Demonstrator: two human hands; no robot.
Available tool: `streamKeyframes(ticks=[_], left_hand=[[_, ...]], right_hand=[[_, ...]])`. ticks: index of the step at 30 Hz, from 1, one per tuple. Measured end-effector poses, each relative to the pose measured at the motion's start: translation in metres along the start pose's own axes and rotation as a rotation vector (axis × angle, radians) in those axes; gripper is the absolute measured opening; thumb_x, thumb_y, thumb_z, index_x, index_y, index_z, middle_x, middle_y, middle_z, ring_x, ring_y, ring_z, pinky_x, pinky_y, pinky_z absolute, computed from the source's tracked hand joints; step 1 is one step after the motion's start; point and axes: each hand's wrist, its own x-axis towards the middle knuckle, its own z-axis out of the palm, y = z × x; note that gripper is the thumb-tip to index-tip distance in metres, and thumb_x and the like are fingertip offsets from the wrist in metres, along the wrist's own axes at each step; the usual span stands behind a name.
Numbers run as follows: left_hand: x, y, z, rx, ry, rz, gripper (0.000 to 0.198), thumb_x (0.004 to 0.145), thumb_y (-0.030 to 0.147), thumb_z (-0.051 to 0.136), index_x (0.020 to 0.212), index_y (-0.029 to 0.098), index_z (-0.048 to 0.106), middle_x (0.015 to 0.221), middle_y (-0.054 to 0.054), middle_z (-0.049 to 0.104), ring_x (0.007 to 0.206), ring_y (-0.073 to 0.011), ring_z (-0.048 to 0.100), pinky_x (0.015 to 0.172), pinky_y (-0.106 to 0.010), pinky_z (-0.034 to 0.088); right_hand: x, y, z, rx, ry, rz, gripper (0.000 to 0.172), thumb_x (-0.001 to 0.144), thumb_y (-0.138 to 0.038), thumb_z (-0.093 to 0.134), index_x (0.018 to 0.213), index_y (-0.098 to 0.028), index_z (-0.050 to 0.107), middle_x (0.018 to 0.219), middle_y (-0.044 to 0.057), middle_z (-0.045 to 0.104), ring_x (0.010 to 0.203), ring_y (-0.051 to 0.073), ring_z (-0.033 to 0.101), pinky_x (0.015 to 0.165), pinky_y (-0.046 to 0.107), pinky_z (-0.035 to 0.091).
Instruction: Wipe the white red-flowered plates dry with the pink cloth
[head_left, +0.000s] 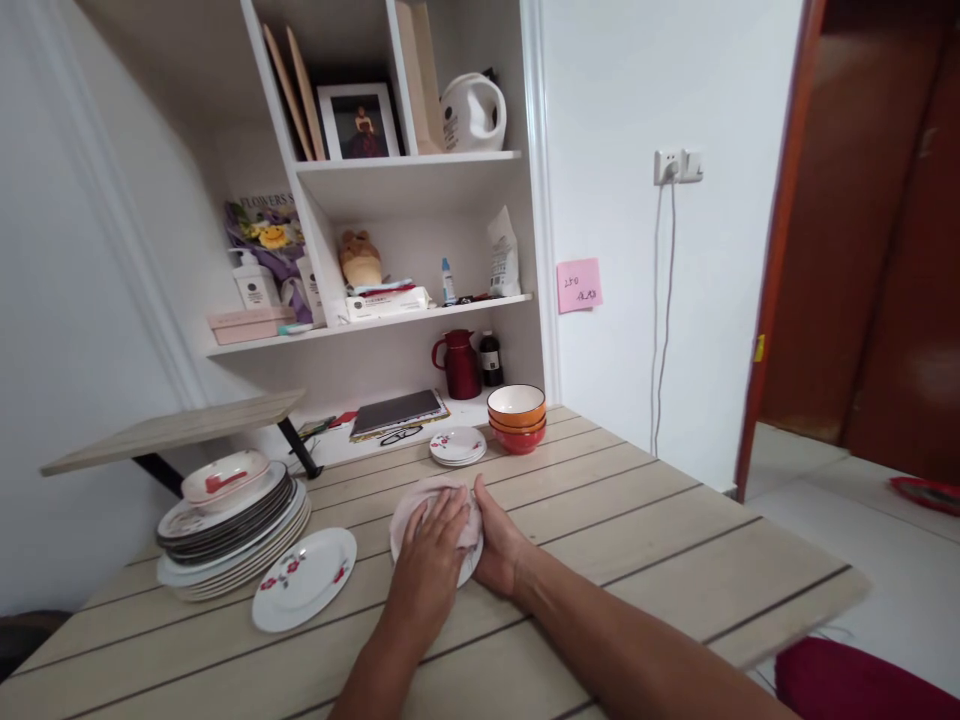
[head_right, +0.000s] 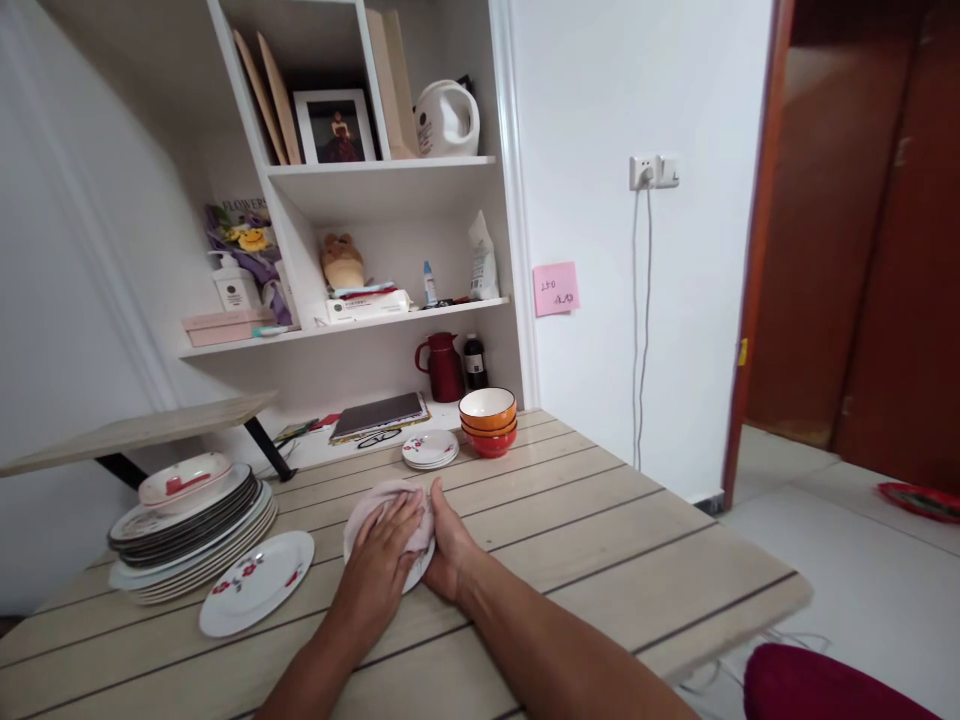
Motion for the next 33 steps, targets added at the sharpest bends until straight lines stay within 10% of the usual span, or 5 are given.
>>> streamKeyframes(ticks=[18, 33], left_hand=[[0.007, -0.001, 0.014, 0.360, 0.225, -0.284, 0.053, 0.092, 0.027, 0.043, 0.139, 0.004, 0.042, 0.143, -0.023, 0.045, 0.135, -0.0307, 0.042, 0.110, -0.050, 0.035], [0.006, -0.004, 0.009, 0.185, 0.120, -0.073, 0.058, 0.090, 0.016, 0.041, 0.147, 0.022, 0.033, 0.148, -0.009, 0.044, 0.136, -0.0216, 0.041, 0.114, -0.046, 0.029]], right_hand=[[0.010, 0.013, 0.003, -0.088, -0.039, -0.253, 0.057, 0.091, -0.058, 0.045, 0.116, -0.011, 0.066, 0.115, 0.013, 0.070, 0.110, 0.021, 0.063, 0.103, 0.033, 0.041], [0.015, 0.006, -0.009, -0.075, -0.020, -0.221, 0.057, 0.088, -0.059, 0.050, 0.116, -0.012, 0.064, 0.114, 0.012, 0.071, 0.109, 0.022, 0.064, 0.101, 0.036, 0.043]])
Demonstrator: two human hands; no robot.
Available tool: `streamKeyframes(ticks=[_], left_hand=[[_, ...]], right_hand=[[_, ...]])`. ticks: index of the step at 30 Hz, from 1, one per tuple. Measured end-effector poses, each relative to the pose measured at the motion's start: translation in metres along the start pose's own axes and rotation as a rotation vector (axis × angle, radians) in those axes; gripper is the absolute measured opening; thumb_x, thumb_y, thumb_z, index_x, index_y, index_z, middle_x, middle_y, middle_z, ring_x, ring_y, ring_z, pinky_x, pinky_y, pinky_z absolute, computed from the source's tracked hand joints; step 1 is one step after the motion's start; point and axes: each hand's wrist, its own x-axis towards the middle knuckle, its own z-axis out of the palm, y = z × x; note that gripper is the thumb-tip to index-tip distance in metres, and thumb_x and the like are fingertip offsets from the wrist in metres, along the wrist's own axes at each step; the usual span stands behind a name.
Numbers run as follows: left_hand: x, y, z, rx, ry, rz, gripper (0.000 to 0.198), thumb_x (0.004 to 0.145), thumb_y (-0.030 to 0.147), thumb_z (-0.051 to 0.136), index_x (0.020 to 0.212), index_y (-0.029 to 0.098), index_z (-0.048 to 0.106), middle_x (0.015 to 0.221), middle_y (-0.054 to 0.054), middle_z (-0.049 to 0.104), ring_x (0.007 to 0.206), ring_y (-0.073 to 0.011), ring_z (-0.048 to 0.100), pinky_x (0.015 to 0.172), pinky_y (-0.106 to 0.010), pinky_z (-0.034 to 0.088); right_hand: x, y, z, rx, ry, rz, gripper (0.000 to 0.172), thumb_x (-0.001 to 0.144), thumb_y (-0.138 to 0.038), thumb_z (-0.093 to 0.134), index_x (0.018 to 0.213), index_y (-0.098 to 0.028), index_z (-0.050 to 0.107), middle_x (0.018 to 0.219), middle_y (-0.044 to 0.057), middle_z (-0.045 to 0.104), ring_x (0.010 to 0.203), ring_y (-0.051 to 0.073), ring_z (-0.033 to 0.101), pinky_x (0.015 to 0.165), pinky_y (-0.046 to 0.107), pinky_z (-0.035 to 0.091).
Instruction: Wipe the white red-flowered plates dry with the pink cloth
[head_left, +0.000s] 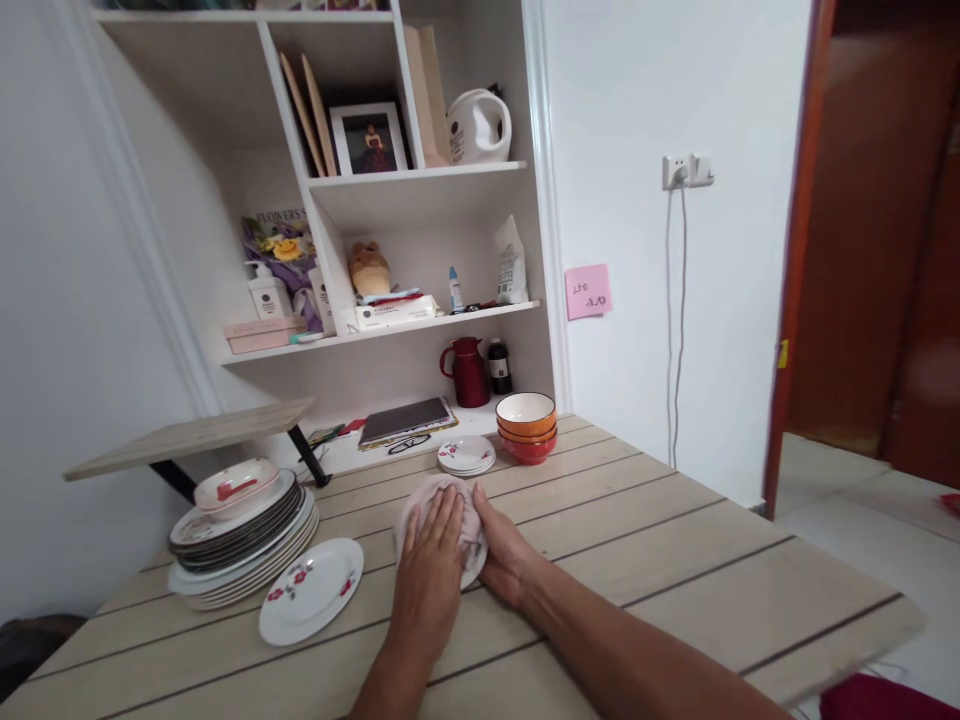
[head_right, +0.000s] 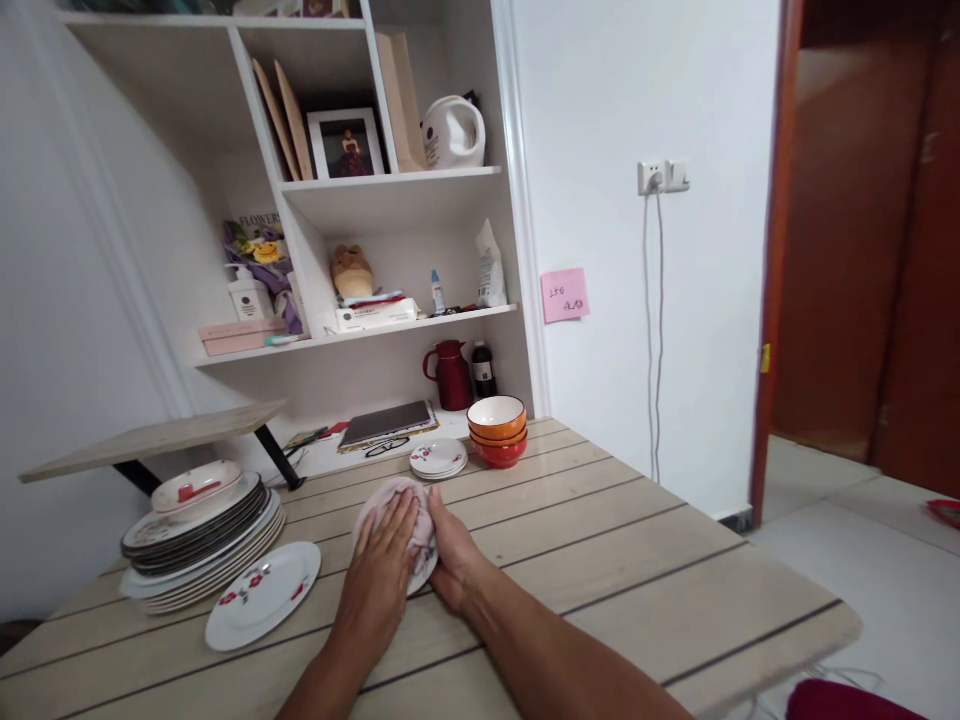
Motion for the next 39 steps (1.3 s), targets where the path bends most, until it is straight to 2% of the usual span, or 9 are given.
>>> streamKeyframes(ticks=[4, 8, 12, 18, 22, 25, 28, 35, 39], left_hand=[[0.002, 0.003, -0.003, 0.082, 0.050, -0.153, 0.061, 0.089, 0.018, 0.042, 0.149, 0.019, 0.028, 0.152, -0.011, 0.037, 0.140, -0.0243, 0.034, 0.115, -0.051, 0.026], [-0.002, -0.002, 0.006, 0.150, 0.049, -0.225, 0.055, 0.092, 0.028, 0.042, 0.143, 0.008, 0.037, 0.147, -0.020, 0.042, 0.136, -0.0282, 0.040, 0.109, -0.048, 0.036], [-0.005, -0.004, 0.010, 0.143, -0.019, -0.141, 0.050, 0.092, 0.026, 0.041, 0.136, 0.003, 0.046, 0.141, -0.022, 0.049, 0.132, -0.0289, 0.046, 0.106, -0.045, 0.041], [-0.001, 0.003, -0.004, 0.060, -0.051, 0.031, 0.057, 0.090, 0.016, 0.038, 0.146, 0.016, 0.033, 0.150, -0.009, 0.041, 0.138, -0.0204, 0.038, 0.114, -0.044, 0.032], [0.002, 0.004, -0.006, 0.150, -0.009, -0.088, 0.058, 0.090, 0.019, 0.040, 0.147, 0.015, 0.032, 0.151, -0.010, 0.038, 0.140, -0.0226, 0.035, 0.115, -0.048, 0.028], [0.000, 0.000, 0.000, 0.242, 0.045, -0.219, 0.055, 0.092, 0.026, 0.040, 0.142, 0.005, 0.038, 0.148, -0.018, 0.040, 0.138, -0.0270, 0.038, 0.112, -0.047, 0.034], [-0.003, -0.004, 0.007, 0.267, 0.017, -0.220, 0.052, 0.093, 0.029, 0.038, 0.135, 0.000, 0.047, 0.141, -0.023, 0.049, 0.131, -0.0287, 0.047, 0.106, -0.044, 0.041], [-0.003, 0.002, 0.001, 0.146, -0.021, 0.029, 0.050, 0.090, 0.019, 0.041, 0.140, 0.014, 0.045, 0.145, -0.010, 0.048, 0.135, -0.0225, 0.043, 0.112, -0.043, 0.034], [0.000, 0.005, -0.008, 0.098, -0.028, -0.013, 0.054, 0.089, 0.018, 0.042, 0.143, 0.023, 0.041, 0.149, -0.005, 0.043, 0.139, -0.0239, 0.036, 0.114, -0.049, 0.029]], right_hand=[[-0.001, 0.004, 0.005, -0.034, -0.041, -0.054, 0.048, 0.085, -0.050, 0.061, 0.116, -0.013, 0.064, 0.109, 0.010, 0.072, 0.104, 0.021, 0.065, 0.099, 0.035, 0.044], [0.003, 0.005, 0.004, -0.039, 0.059, -0.195, 0.039, 0.079, -0.045, 0.069, 0.104, -0.015, 0.067, 0.094, 0.007, 0.075, 0.089, 0.019, 0.068, 0.091, 0.034, 0.048], [0.007, 0.003, 0.001, 0.006, 0.134, -0.246, 0.036, 0.078, -0.044, 0.072, 0.101, -0.017, 0.065, 0.092, 0.005, 0.074, 0.084, 0.018, 0.068, 0.089, 0.034, 0.050], [0.001, 0.000, 0.002, 0.035, 0.044, -0.141, 0.038, 0.080, -0.043, 0.069, 0.105, -0.014, 0.065, 0.109, 0.009, 0.072, 0.101, 0.020, 0.066, 0.097, 0.033, 0.046], [-0.001, 0.004, 0.004, 0.010, 0.008, -0.127, 0.042, 0.081, -0.044, 0.069, 0.109, -0.014, 0.064, 0.108, 0.009, 0.073, 0.101, 0.020, 0.067, 0.096, 0.033, 0.047], [0.001, 0.007, 0.004, -0.031, 0.046, -0.167, 0.040, 0.080, -0.044, 0.069, 0.107, -0.015, 0.064, 0.100, 0.008, 0.074, 0.092, 0.020, 0.068, 0.089, 0.033, 0.050], [0.006, 0.005, 0.002, -0.006, 0.124, -0.216, 0.036, 0.079, -0.044, 0.070, 0.104, -0.017, 0.064, 0.091, 0.005, 0.075, 0.083, 0.020, 0.069, 0.084, 0.035, 0.052], [0.009, -0.006, -0.003, 0.102, 0.089, -0.227, 0.037, 0.083, -0.042, 0.066, 0.108, -0.016, 0.063, 0.101, 0.008, 0.074, 0.092, 0.020, 0.069, 0.093, 0.035, 0.050], [0.005, 0.001, -0.002, 0.045, 0.054, -0.128, 0.039, 0.084, -0.042, 0.065, 0.109, -0.013, 0.064, 0.110, 0.010, 0.072, 0.103, 0.020, 0.067, 0.099, 0.034, 0.046]])
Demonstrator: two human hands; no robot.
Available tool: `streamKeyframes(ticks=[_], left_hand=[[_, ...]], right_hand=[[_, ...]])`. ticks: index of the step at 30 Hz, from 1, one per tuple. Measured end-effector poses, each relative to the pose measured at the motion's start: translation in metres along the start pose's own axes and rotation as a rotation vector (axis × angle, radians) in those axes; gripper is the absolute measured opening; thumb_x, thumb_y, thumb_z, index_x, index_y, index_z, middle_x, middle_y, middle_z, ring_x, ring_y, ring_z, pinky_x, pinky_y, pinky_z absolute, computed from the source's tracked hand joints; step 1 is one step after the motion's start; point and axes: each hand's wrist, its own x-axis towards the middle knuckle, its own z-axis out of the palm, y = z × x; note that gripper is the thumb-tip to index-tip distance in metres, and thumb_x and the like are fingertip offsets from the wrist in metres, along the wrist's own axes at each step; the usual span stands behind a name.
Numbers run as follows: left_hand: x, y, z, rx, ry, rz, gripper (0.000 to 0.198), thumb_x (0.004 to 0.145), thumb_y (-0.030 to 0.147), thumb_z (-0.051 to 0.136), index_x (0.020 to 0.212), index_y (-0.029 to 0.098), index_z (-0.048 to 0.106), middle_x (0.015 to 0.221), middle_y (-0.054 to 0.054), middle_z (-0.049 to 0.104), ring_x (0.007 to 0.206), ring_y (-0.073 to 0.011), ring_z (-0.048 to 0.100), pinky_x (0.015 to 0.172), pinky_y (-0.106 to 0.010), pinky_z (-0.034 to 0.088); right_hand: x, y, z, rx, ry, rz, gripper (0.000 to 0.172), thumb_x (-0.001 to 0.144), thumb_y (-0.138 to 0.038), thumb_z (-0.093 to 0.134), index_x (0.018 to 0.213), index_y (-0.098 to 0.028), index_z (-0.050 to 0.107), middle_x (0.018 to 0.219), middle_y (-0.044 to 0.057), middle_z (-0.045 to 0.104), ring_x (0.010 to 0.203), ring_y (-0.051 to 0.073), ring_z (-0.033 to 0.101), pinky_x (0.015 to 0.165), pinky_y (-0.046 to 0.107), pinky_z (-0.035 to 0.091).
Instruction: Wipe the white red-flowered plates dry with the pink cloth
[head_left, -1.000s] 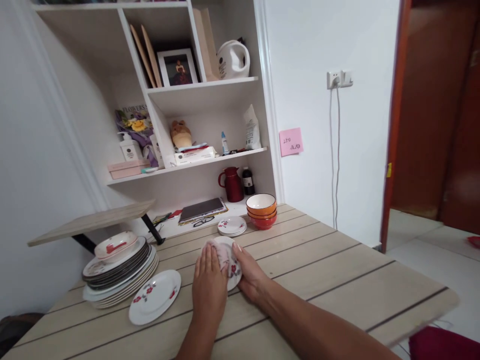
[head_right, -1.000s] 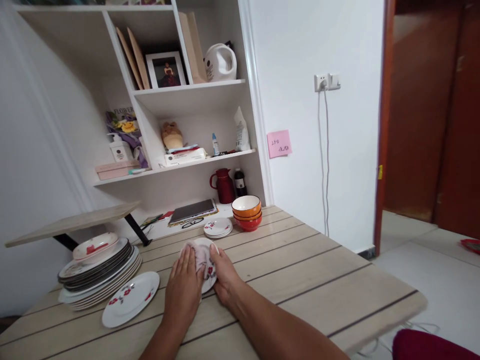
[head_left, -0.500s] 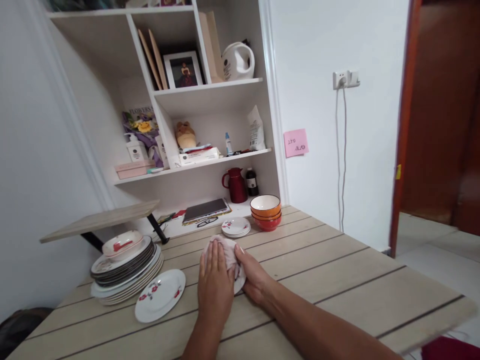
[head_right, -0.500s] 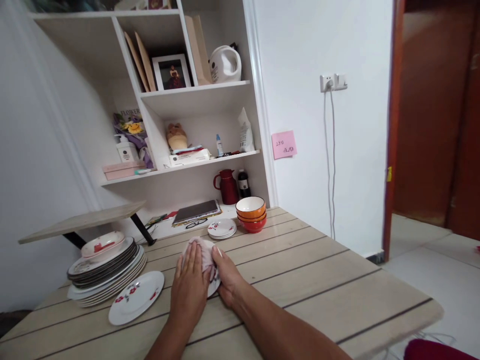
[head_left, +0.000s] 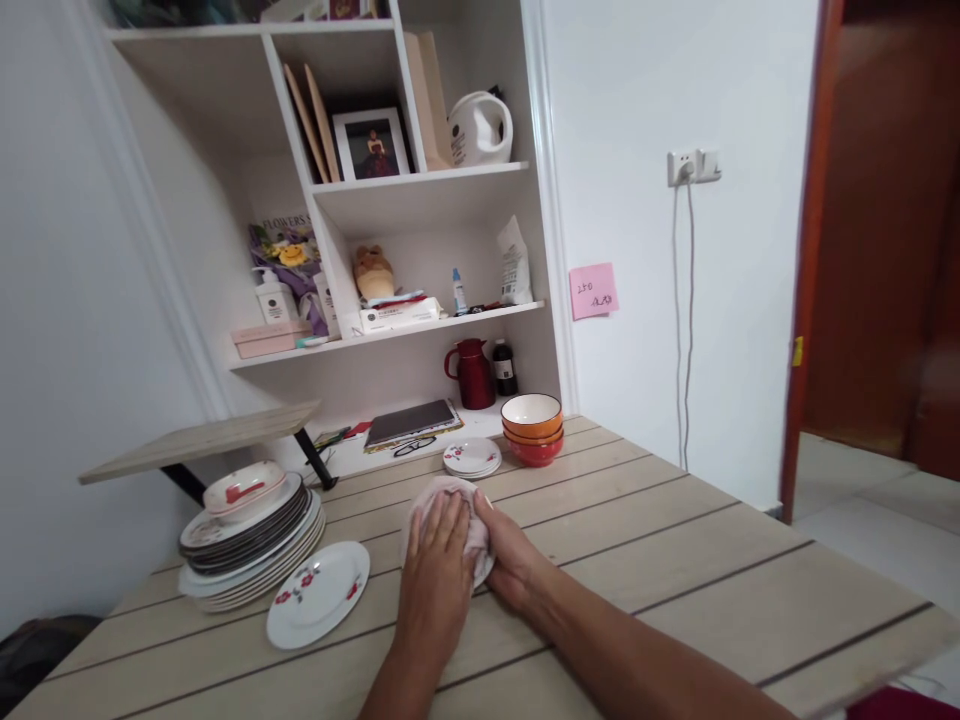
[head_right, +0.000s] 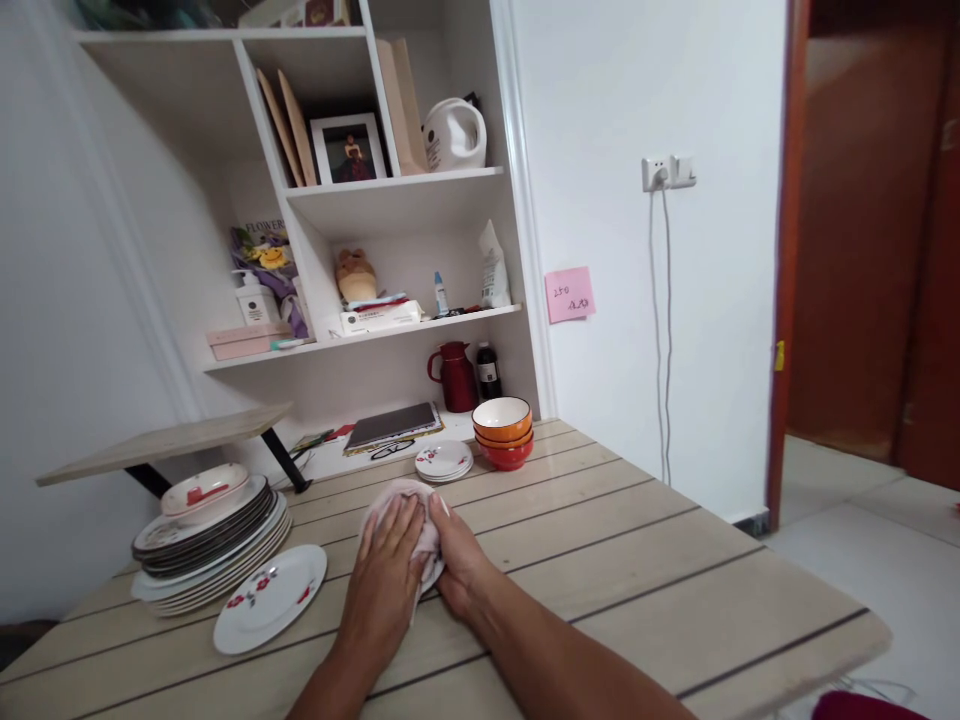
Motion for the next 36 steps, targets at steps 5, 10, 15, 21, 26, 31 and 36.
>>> streamKeyframes(ticks=[5, 10, 15, 21, 26, 31, 36], left_hand=[[-0.001, -0.003, 0.005, 0.033, -0.013, -0.139, 0.053, 0.089, 0.020, 0.045, 0.142, 0.022, 0.043, 0.151, -0.006, 0.039, 0.140, -0.0289, 0.034, 0.109, -0.051, 0.036], [-0.006, -0.001, 0.015, 0.048, -0.025, -0.073, 0.050, 0.089, 0.022, 0.043, 0.137, 0.009, 0.048, 0.143, -0.014, 0.049, 0.132, -0.0267, 0.047, 0.104, -0.044, 0.044], [-0.007, 0.011, 0.007, 0.006, -0.049, 0.093, 0.051, 0.089, 0.020, 0.041, 0.140, 0.014, 0.044, 0.145, -0.010, 0.047, 0.135, -0.0231, 0.043, 0.108, -0.044, 0.040], [-0.002, 0.005, 0.007, 0.070, -0.019, -0.110, 0.055, 0.089, 0.022, 0.041, 0.144, 0.015, 0.039, 0.150, -0.011, 0.040, 0.139, -0.0268, 0.035, 0.113, -0.054, 0.028], [-0.006, -0.004, 0.014, 0.109, -0.051, -0.269, 0.044, 0.091, 0.025, 0.043, 0.130, 0.008, 0.054, 0.137, -0.020, 0.054, 0.118, -0.0282, 0.057, 0.096, -0.042, 0.047], [-0.008, 0.000, 0.009, 0.029, -0.082, -0.150, 0.041, 0.085, 0.011, 0.046, 0.122, 0.018, 0.061, 0.127, -0.012, 0.062, 0.105, -0.0250, 0.062, 0.092, -0.041, 0.049], [-0.006, -0.005, 0.014, 0.010, -0.079, -0.171, 0.045, 0.082, 0.006, 0.045, 0.123, 0.017, 0.061, 0.128, -0.010, 0.063, 0.114, -0.0265, 0.059, 0.099, -0.046, 0.046]], right_hand=[[0.003, 0.005, -0.001, -0.026, 0.004, -0.071, 0.036, 0.084, -0.042, 0.065, 0.109, -0.015, 0.065, 0.108, 0.009, 0.073, 0.100, 0.021, 0.068, 0.096, 0.035, 0.048], [0.009, -0.002, -0.006, 0.016, 0.098, -0.140, 0.035, 0.084, -0.043, 0.064, 0.108, -0.016, 0.064, 0.101, 0.008, 0.074, 0.093, 0.021, 0.070, 0.090, 0.036, 0.052], [0.005, -0.009, -0.006, -0.029, 0.098, -0.006, 0.042, 0.084, -0.049, 0.061, 0.106, -0.013, 0.064, 0.099, 0.012, 0.074, 0.094, 0.022, 0.070, 0.089, 0.037, 0.052], [0.002, -0.003, -0.001, -0.029, 0.024, -0.012, 0.036, 0.085, -0.041, 0.064, 0.107, -0.012, 0.064, 0.105, 0.011, 0.073, 0.096, 0.020, 0.069, 0.094, 0.033, 0.049], [0.008, -0.004, -0.005, 0.005, 0.089, -0.084, 0.036, 0.085, -0.043, 0.063, 0.110, -0.016, 0.062, 0.096, 0.007, 0.075, 0.085, 0.020, 0.070, 0.087, 0.037, 0.052], [0.011, -0.016, -0.008, 0.068, 0.119, -0.107, 0.043, 0.087, -0.045, 0.059, 0.118, -0.016, 0.059, 0.105, 0.010, 0.074, 0.093, 0.021, 0.070, 0.091, 0.038, 0.051], [0.011, -0.017, -0.006, 0.084, 0.062, -0.103, 0.045, 0.087, -0.046, 0.059, 0.121, -0.016, 0.058, 0.109, 0.009, 0.072, 0.096, 0.021, 0.069, 0.093, 0.038, 0.050]])
